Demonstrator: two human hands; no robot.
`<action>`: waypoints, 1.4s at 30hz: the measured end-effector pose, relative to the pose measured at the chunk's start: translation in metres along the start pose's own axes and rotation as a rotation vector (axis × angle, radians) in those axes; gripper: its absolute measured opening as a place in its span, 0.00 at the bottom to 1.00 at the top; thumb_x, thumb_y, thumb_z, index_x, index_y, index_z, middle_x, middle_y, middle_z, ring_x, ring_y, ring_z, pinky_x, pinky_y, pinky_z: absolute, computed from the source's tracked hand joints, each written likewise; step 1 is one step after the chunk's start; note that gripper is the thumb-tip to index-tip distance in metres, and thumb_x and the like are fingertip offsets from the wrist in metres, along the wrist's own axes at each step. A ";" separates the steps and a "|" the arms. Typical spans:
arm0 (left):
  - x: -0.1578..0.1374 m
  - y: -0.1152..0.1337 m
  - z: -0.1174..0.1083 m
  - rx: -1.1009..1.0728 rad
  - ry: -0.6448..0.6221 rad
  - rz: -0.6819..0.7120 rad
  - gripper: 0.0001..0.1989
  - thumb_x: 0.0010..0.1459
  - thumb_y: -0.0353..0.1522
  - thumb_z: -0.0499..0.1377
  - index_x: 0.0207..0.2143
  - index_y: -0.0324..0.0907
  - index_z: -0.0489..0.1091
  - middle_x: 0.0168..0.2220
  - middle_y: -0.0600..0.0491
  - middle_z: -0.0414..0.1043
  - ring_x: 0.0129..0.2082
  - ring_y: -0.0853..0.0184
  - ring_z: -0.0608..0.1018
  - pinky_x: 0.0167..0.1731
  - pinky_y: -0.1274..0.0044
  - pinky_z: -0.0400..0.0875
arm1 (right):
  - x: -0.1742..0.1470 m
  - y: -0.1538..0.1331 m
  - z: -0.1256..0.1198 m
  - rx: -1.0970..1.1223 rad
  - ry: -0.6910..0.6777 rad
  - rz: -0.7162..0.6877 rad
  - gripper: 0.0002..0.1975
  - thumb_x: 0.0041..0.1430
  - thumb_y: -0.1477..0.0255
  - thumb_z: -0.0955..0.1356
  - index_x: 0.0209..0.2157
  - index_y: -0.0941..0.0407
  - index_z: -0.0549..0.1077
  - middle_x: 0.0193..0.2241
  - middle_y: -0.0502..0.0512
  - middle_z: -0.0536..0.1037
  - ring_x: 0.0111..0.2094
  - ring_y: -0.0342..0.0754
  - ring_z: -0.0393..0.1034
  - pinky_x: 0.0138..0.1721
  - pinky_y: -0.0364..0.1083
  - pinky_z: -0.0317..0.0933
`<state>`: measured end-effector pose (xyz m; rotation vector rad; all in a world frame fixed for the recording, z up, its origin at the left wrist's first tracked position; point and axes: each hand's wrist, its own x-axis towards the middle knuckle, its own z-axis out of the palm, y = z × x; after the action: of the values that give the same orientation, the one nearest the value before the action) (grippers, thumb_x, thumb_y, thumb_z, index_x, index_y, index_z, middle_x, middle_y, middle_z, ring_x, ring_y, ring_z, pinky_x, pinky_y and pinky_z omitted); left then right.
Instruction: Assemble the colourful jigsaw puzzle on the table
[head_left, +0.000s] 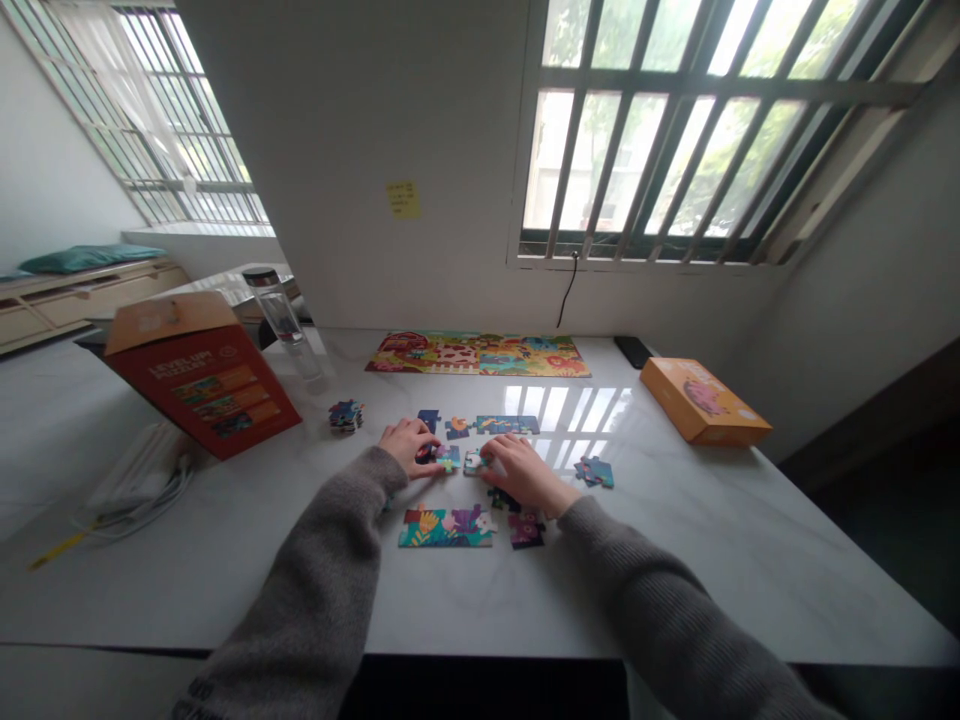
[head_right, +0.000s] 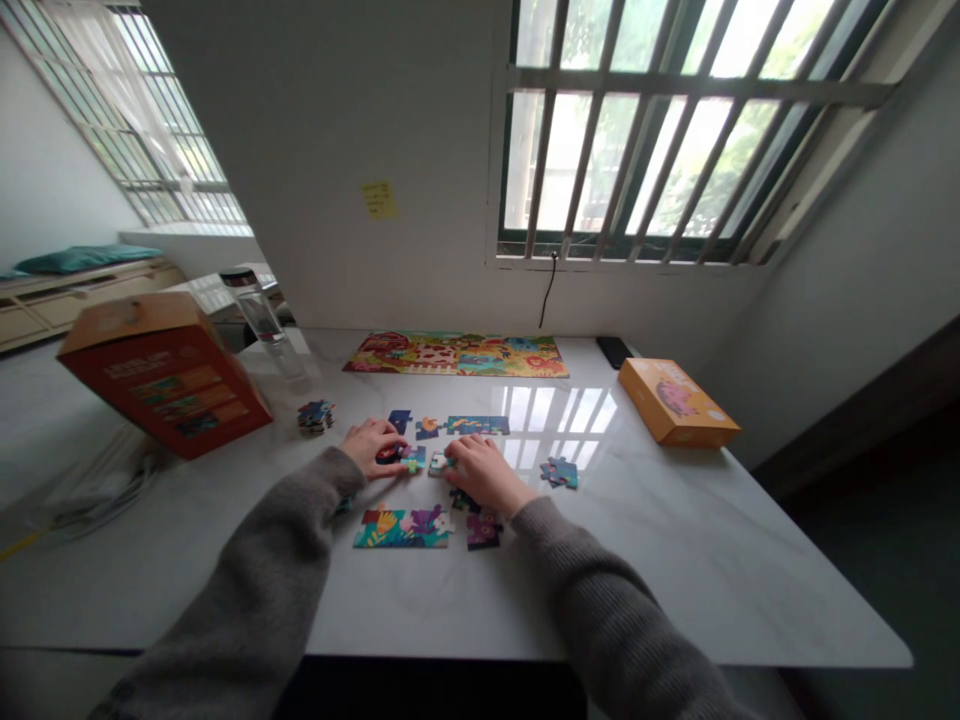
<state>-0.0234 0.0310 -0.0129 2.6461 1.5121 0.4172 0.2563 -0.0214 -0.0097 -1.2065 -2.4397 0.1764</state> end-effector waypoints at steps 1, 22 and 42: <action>0.000 0.001 0.002 -0.001 0.002 0.004 0.21 0.47 0.50 0.67 0.40 0.49 0.79 0.43 0.49 0.73 0.46 0.54 0.71 0.44 0.68 0.64 | 0.000 0.001 -0.001 -0.006 0.011 0.009 0.10 0.61 0.70 0.71 0.43 0.53 0.71 0.43 0.56 0.77 0.48 0.54 0.68 0.49 0.51 0.58; -0.054 0.083 0.002 -0.288 0.155 0.252 0.11 0.62 0.31 0.56 0.46 0.42 0.73 0.44 0.47 0.73 0.46 0.59 0.73 0.50 0.67 0.70 | -0.011 -0.013 -0.012 -0.138 0.046 0.017 0.16 0.60 0.70 0.70 0.49 0.55 0.70 0.44 0.61 0.75 0.48 0.57 0.67 0.49 0.52 0.60; -0.090 0.093 0.018 -0.344 0.002 0.184 0.15 0.56 0.35 0.66 0.45 0.44 0.72 0.48 0.49 0.73 0.48 0.56 0.70 0.51 0.64 0.67 | -0.024 0.016 -0.012 0.081 0.168 0.119 0.10 0.58 0.69 0.74 0.40 0.53 0.73 0.38 0.54 0.78 0.41 0.52 0.71 0.45 0.50 0.62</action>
<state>0.0159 -0.0922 -0.0306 2.5130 1.0825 0.6294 0.2860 -0.0309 -0.0110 -1.2774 -2.1985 0.1982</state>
